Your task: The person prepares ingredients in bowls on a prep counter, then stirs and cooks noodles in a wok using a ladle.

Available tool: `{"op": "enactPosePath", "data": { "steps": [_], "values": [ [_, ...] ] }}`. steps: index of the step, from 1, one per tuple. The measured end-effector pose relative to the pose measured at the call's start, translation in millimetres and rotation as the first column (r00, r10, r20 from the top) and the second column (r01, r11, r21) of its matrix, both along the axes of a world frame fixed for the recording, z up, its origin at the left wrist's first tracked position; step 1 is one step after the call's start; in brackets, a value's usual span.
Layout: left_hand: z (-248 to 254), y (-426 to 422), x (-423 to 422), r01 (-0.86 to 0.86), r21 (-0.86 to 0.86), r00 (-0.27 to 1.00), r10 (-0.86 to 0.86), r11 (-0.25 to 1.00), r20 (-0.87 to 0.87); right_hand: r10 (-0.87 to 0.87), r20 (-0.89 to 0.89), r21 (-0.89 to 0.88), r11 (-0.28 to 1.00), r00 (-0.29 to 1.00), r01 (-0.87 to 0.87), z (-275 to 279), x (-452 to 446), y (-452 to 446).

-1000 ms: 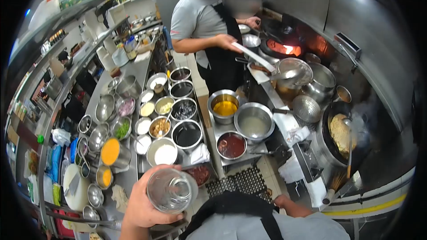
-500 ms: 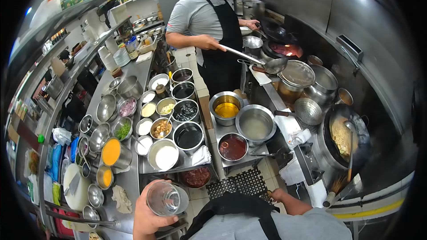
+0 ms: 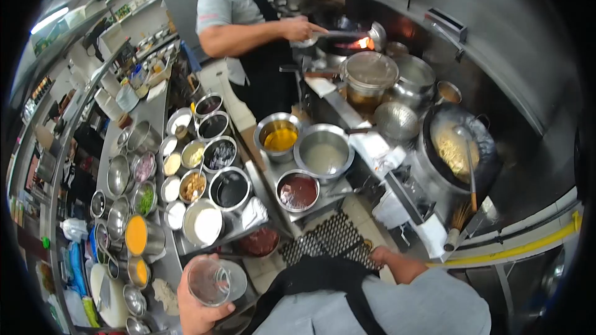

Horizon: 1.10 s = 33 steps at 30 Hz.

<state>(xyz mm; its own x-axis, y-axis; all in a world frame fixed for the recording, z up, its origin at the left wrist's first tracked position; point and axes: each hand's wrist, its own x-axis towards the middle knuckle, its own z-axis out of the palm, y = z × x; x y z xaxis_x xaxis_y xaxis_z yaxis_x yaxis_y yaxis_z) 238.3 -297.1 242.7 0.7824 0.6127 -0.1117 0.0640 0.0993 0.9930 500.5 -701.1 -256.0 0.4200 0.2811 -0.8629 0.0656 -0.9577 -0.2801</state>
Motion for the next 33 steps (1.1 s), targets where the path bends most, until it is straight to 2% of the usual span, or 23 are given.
{"op": "enactPosePath", "data": {
  "steps": [1,2,3,4,6,7,8,9,11,12,15,17,19,20,21,22,23,24,25,26,27,30,33],
  "values": [
    [0,-4,2,-0.015,-0.014,1.000,0.016,1.000,0.016,0.205,0.030,-0.043,0.978,0.978,-0.203,-2,4,6],
    [1,-3,7,-0.005,0.000,0.998,0.005,1.000,0.055,0.249,0.109,0.024,0.967,0.962,-0.253,1,7,10],
    [1,-2,7,0.005,0.007,1.000,-0.005,1.000,0.028,-0.126,0.092,0.179,0.978,0.988,0.109,25,10,21],
    [3,-1,6,0.009,0.009,1.000,-0.009,1.000,-0.013,-0.471,0.002,0.311,0.839,0.882,0.447,73,14,42],
    [4,4,7,0.033,0.034,0.999,-0.031,0.999,-0.037,-0.627,0.015,0.479,0.688,0.779,0.545,143,54,79],
    [5,5,9,0.043,0.027,0.999,-0.042,0.999,-0.031,-0.597,0.011,0.708,0.571,0.802,0.416,169,79,89],
    [1,6,8,0.059,0.015,0.998,-0.058,0.998,-0.031,-0.628,-0.389,0.756,0.200,0.674,0.623,205,106,106],
    [-10,10,5,0.082,0.024,0.996,-0.082,0.996,0.021,-0.644,-0.602,0.627,-0.014,0.472,0.779,241,128,117],
    [-10,5,6,0.086,0.005,0.996,-0.086,0.996,0.003,-0.199,-0.822,0.565,-0.177,0.533,0.806,293,175,115],
    [-9,2,8,0.080,0.008,0.996,-0.081,0.997,0.027,-0.377,-0.740,0.669,-0.334,0.557,0.664,338,169,127],
    [-14,-4,6,0.082,0.004,0.996,-0.082,0.997,0.033,-0.168,-0.700,0.709,-0.273,0.694,0.650,365,190,121],
    [-16,-4,7,0.030,0.015,0.997,-0.031,0.999,0.076,-0.394,-0.578,0.791,-0.053,0.715,0.610,347,193,138],
    [-17,-4,1,0.025,-0.020,0.999,-0.024,1.000,0.037,-0.609,-0.197,0.819,0.328,0.768,0.470,307,174,149],
    [-20,2,-4,0.025,0.042,0.999,-0.026,0.999,0.022,-0.558,-0.103,0.748,0.502,0.824,0.434,272,170,149],
    [-19,6,-9,0.027,0.082,1.000,-0.026,0.996,-0.018,-0.541,0.183,0.712,0.649,0.821,0.269,239,146,153],
    [-18,7,-14,0.025,0.112,0.998,-0.017,0.993,-0.066,-0.171,0.599,0.480,0.858,0.782,-0.181,160,155,138],
    [-19,9,-18,0.007,0.126,0.997,0.002,0.992,-0.072,-0.027,0.421,0.416,0.894,0.906,-0.167,142,134,129],
    [-19,9,-23,0.002,0.138,0.997,0.009,0.990,-0.077,0.213,0.835,0.268,0.648,0.507,-0.713,10,138,82],
    [-18,7,-27,-0.042,0.072,0.998,0.046,0.997,-0.051,-0.018,0.254,0.277,0.959,0.967,-0.055,112,75,112],
    [-22,11,-36,-0.096,0.064,0.994,0.099,0.993,-0.047,0.801,0.313,0.043,0.525,0.511,-0.850,-9,94,66],
    [-28,15,-42,-0.131,0.037,0.990,0.133,0.991,-0.043,0.819,0.143,0.030,0.557,0.555,-0.830,-19,79,47],
    [-42,40,-60,-0.220,-0.036,0.975,0.219,0.975,-0.034,0.416,-0.015,-0.032,0.909,0.909,-0.417,10,48,49],
    [-55,84,-85,-0.377,-0.001,0.926,0.377,0.926,0.005,0.152,-0.028,-0.042,0.987,0.988,-0.153,26,44,63]
  ]
}}
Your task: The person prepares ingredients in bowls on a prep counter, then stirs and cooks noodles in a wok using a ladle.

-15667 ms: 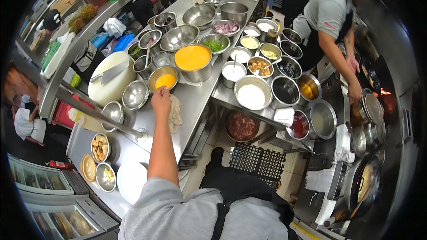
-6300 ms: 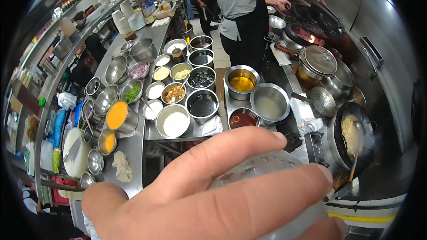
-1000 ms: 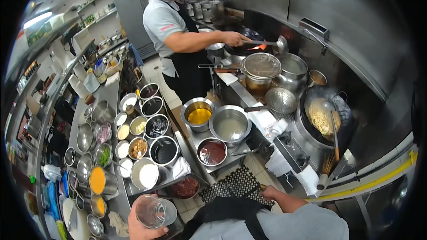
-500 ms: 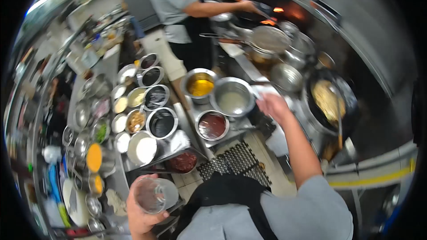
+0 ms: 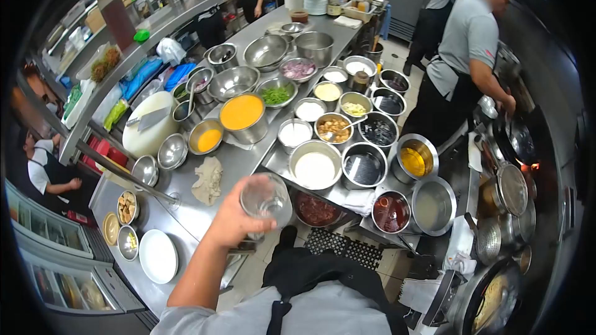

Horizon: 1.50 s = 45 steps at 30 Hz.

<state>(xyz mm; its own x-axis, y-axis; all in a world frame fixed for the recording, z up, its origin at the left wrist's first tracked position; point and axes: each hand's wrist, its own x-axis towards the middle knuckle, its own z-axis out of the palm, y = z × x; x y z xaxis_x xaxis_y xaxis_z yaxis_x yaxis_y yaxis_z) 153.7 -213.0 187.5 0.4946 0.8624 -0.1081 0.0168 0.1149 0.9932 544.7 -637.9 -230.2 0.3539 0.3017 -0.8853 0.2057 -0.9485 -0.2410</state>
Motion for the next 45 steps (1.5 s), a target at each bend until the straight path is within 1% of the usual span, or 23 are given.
{"op": "enactPosePath", "data": {
  "steps": [1,4,6,7,9,10,11,13,16,17,18,20,21,25,27,28,29,31,33,35,37,41,45],
  "values": [
    [-5,18,-5,-0.016,-0.012,1.000,0.016,1.000,-0.001,-0.061,0.006,0.001,0.998,0.998,0.061,4,0,5],
    [-15,80,-32,-0.182,0.075,0.983,0.182,0.980,0.004,-0.236,0.016,0.024,0.972,0.972,0.235,18,-1,29],
    [-19,132,-52,-0.310,0.201,0.944,0.326,0.929,-0.049,-0.344,0.020,0.050,0.938,0.939,0.342,27,-5,50],
    [-23,158,-62,-0.315,0.193,0.943,0.329,0.929,-0.047,-0.395,0.025,0.072,0.917,0.918,0.392,33,-6,60],
    [-39,214,-90,-0.467,0.328,0.858,0.510,0.821,-0.055,-0.494,0.015,0.130,0.863,0.869,0.488,37,-14,85],
    [-57,245,-102,-0.538,0.418,0.798,0.602,0.732,-0.026,-0.536,-0.004,0.174,0.831,0.844,0.529,35,-17,96],
    [-69,276,-111,-0.527,0.422,0.810,0.586,0.737,-0.013,-0.578,-0.040,0.236,0.787,0.815,0.569,30,-20,107],
    [-94,327,-126,-0.705,0.312,0.672,0.741,0.637,0.005,-0.618,-0.098,0.307,0.727,0.780,0.614,27,-32,134],
    [-143,392,-141,-0.835,0.196,0.527,0.850,0.514,0.015,-0.525,0.063,0.229,0.836,0.849,0.499,80,-72,208],
    [-150,403,-140,-0.858,0.176,0.491,0.871,0.483,0.000,-0.530,0.037,0.228,0.830,0.847,0.509,82,-79,217],
    [-158,412,-139,-0.841,0.179,0.519,0.855,0.510,0.003,-0.507,0.030,0.226,0.843,0.861,0.488,81,-84,220],
    [-172,426,-139,-0.883,0.097,0.462,0.887,0.458,0.012,-0.500,0.024,0.227,0.846,0.866,0.482,87,-94,230],
    [-180,434,-141,-0.874,0.097,0.479,0.878,0.475,0.013,-0.492,0.028,0.180,0.859,0.870,0.480,91,-98,232],
    [-210,455,-147,-0.870,0.203,0.445,0.893,0.450,-0.074,-0.519,0.062,0.033,0.855,0.852,0.518,106,-110,227],
    [-219,465,-147,-0.826,0.408,0.324,0.920,0.388,-0.220,-0.576,0.106,0.015,0.816,0.810,0.578,98,-110,213],
    [-199,457,-136,-0.806,0.433,0.301,0.910,0.403,-0.285,-0.599,0.123,-0.032,0.795,0.792,0.606,101,-112,210],
    [-193,458,-132,-0.801,0.434,0.314,0.907,0.412,-0.282,-0.619,0.141,-0.079,0.771,0.773,0.632,102,-115,205],
    [-191,457,-131,-0.726,0.472,0.303,0.849,0.500,-0.433,-0.644,0.132,-0.060,0.753,0.753,0.655,101,-120,198],
    [-199,458,-128,-0.704,0.496,0.323,0.851,0.509,-0.415,-0.639,0.109,-0.079,0.758,0.762,0.647,91,-121,190],
    [-202,460,-125,-0.589,0.574,0.246,0.803,0.569,-0.543,-0.629,0.101,-0.071,0.769,0.771,0.636,76,-120,183],
    [-189,455,-114,-0.559,0.569,0.222,0.770,0.604,-0.599,-0.578,0.105,0.015,0.815,0.809,0.580,75,-118,190],
    [-164,449,-99,-0.523,0.514,0.168,0.674,0.680,-0.719,-0.604,0.099,0.150,0.794,0.790,0.589,115,-122,235],
    [-169,451,-107,-0.464,0.498,0.225,0.641,0.733,-0.734,-0.535,0.148,0.191,0.841,0.832,0.507,116,-118,243]
  ]
}}
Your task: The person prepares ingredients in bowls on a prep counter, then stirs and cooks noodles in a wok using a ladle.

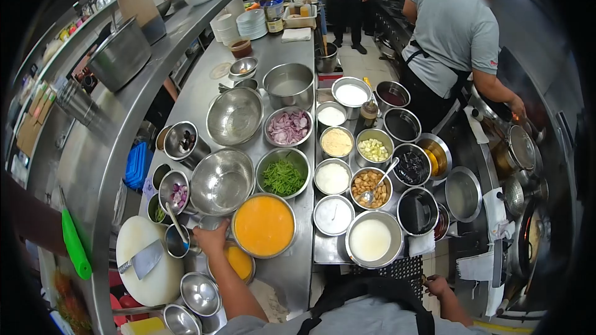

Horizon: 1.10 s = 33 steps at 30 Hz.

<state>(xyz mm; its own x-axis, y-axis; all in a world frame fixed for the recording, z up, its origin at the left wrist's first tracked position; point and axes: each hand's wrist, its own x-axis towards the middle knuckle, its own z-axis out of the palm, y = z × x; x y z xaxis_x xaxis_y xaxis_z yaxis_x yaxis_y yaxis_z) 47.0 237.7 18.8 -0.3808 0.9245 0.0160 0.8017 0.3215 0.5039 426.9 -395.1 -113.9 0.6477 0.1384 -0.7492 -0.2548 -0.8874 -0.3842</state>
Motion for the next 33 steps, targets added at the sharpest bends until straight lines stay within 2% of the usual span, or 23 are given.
{"op": "enactPosePath", "data": {
  "steps": [2,4,6,7,8,10,11,13,14,16,17,18,20,21,23,24,26,28,29,30,31,32,33],
  "values": [
    [-14,9,-18,0.151,-0.023,0.985,-0.149,0.988,0.092,0.048,0.058,-0.018,0.999,0.997,-0.047,-39,6,-28],
    [-9,6,-34,0.197,0.004,0.978,-0.197,0.980,0.069,0.113,0.093,-0.047,0.993,0.989,-0.109,-56,7,-41],
    [8,0,-37,0.248,0.028,0.967,-0.249,0.968,0.050,0.101,0.041,-0.054,0.994,0.994,-0.098,-57,5,-47],
    [21,-6,-38,0.248,0.094,0.968,-0.251,0.964,0.028,0.092,-0.013,-0.066,0.994,0.996,-0.092,-56,2,-53],
    [34,-13,-38,0.246,0.161,0.968,-0.250,0.956,0.005,0.085,-0.011,-0.060,0.995,0.996,-0.085,-40,-4,-47],
    [62,-27,-28,0.215,0.185,0.975,-0.223,0.959,0.022,0.011,-0.078,-0.041,0.999,0.997,-0.014,-7,-15,-33],
    [76,-36,-20,0.247,0.269,0.965,-0.262,0.931,0.022,0.013,-0.078,-0.031,0.999,0.997,-0.016,-25,-12,-49],
    [89,-53,-1,0.284,0.437,0.951,-0.307,0.854,-0.018,0.282,0.094,-0.081,0.958,0.955,-0.275,-66,-9,-83],
    [95,-66,13,0.273,0.445,0.955,-0.297,0.853,-0.016,0.291,0.101,-0.075,0.956,0.951,-0.285,-78,-8,-94],
    [108,-98,44,0.440,0.578,0.839,-0.544,0.688,0.009,0.121,0.067,-0.031,0.992,0.990,-0.119,-95,0,-116],
    [116,-119,59,0.485,0.547,0.808,-0.588,0.682,0.017,0.053,0.011,0.027,0.998,0.999,-0.053,-114,6,-134],
    [124,-144,72,0.531,0.514,0.775,-0.631,0.674,0.026,0.069,0.014,0.028,0.997,0.998,-0.069,-106,7,-141],
    [137,-198,95,0.587,0.369,0.627,-0.693,0.721,0.357,-0.304,-0.156,0.112,0.940,0.940,0.323,-41,-8,-128],
    [138,-231,101,0.579,0.367,0.634,-0.685,0.728,0.357,-0.234,-0.154,0.072,0.966,0.960,0.247,-59,0,-151],
    [137,-294,107,0.854,0.209,0.439,-0.875,0.477,0.204,-0.201,-0.175,0.066,0.974,0.964,0.216,-79,5,-196],
    [127,-319,102,0.917,0.168,0.325,-0.921,0.362,0.214,-0.176,-0.195,0.062,0.980,0.965,0.191,-87,10,-219],
    [124,-365,94,0.904,0.057,0.386,-0.865,0.424,0.321,-0.156,-0.244,0.036,0.985,0.957,0.169,-100,14,-265],
    [94,-384,59,0.810,0.204,0.551,-0.832,0.550,0.060,-0.252,-0.329,-0.004,0.964,0.910,0.265,-118,8,-328],
    [118,-392,48,0.819,0.178,0.568,-0.816,0.546,-0.110,0.420,-0.089,-0.069,0.902,0.903,-0.426,-143,11,-370],
    [124,-392,22,0.719,0.272,0.670,-0.742,0.639,-0.028,0.906,0.042,-0.276,0.415,0.420,-0.867,-174,3,-419],
    [145,-397,4,0.616,0.307,0.777,-0.623,0.725,-0.090,0.832,-0.121,-0.282,0.494,0.541,-0.822,-152,-6,-426],
    [149,-382,-28,0.525,0.463,0.851,-0.454,0.714,-0.265,0.523,-0.155,-0.123,0.831,0.838,-0.542,-132,-19,-442],
    [163,-371,-70,0.397,0.537,0.918,-0.310,0.744,-0.249,0.224,-0.242,-0.116,0.959,0.944,-0.258,-130,-25,-449]
  ]
}}
